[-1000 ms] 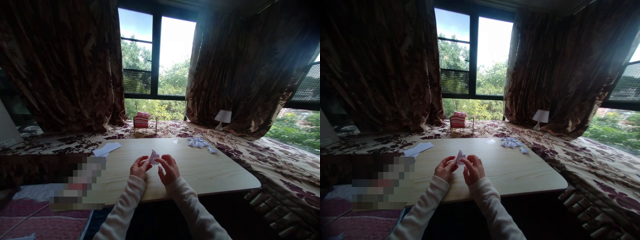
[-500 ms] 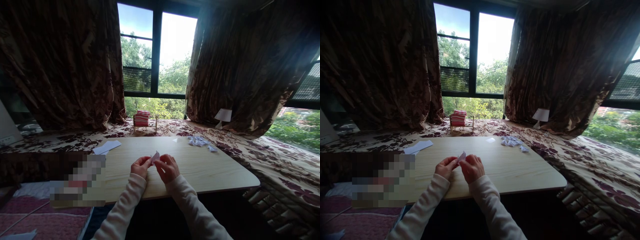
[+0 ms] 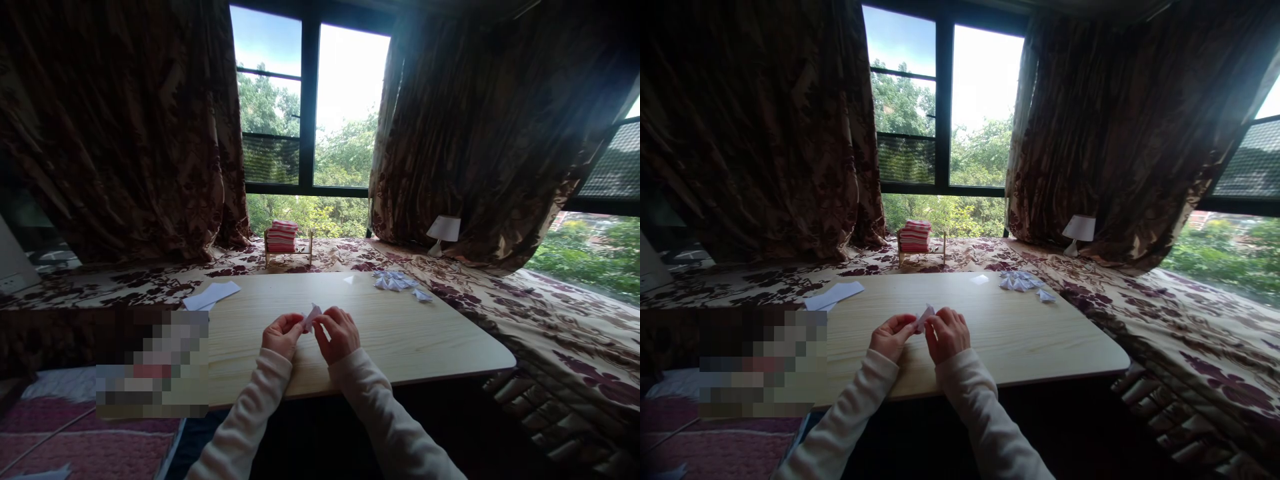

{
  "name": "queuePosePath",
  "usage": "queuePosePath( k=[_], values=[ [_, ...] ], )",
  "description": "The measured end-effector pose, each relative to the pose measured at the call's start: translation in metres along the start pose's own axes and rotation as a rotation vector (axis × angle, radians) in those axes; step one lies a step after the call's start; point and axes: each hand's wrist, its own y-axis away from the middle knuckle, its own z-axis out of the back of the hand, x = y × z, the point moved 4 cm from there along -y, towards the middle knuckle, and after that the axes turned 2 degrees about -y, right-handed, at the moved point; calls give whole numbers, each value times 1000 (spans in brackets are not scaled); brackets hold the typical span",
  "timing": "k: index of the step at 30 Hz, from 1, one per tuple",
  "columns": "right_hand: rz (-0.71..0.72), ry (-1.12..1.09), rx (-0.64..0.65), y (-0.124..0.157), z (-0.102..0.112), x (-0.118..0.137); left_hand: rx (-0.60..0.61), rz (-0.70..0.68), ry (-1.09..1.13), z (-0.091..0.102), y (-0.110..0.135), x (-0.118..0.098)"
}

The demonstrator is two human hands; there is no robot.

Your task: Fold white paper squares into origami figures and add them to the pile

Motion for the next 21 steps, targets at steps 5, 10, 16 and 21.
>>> queuePosePath(
  k=[5,10,16,21],
  values=[
    [-46,9,7,0,2,1,17,7,-20,-1,1,0],
    [-57,28,-14,0,3,1,36,21,-46,-2,1,-1],
    [-64,36,-24,1,1,0,54,14,-54,-3,2,0],
    [-49,35,-39,2,-2,-5,80,-8,-59,-6,5,-2]
  ],
)
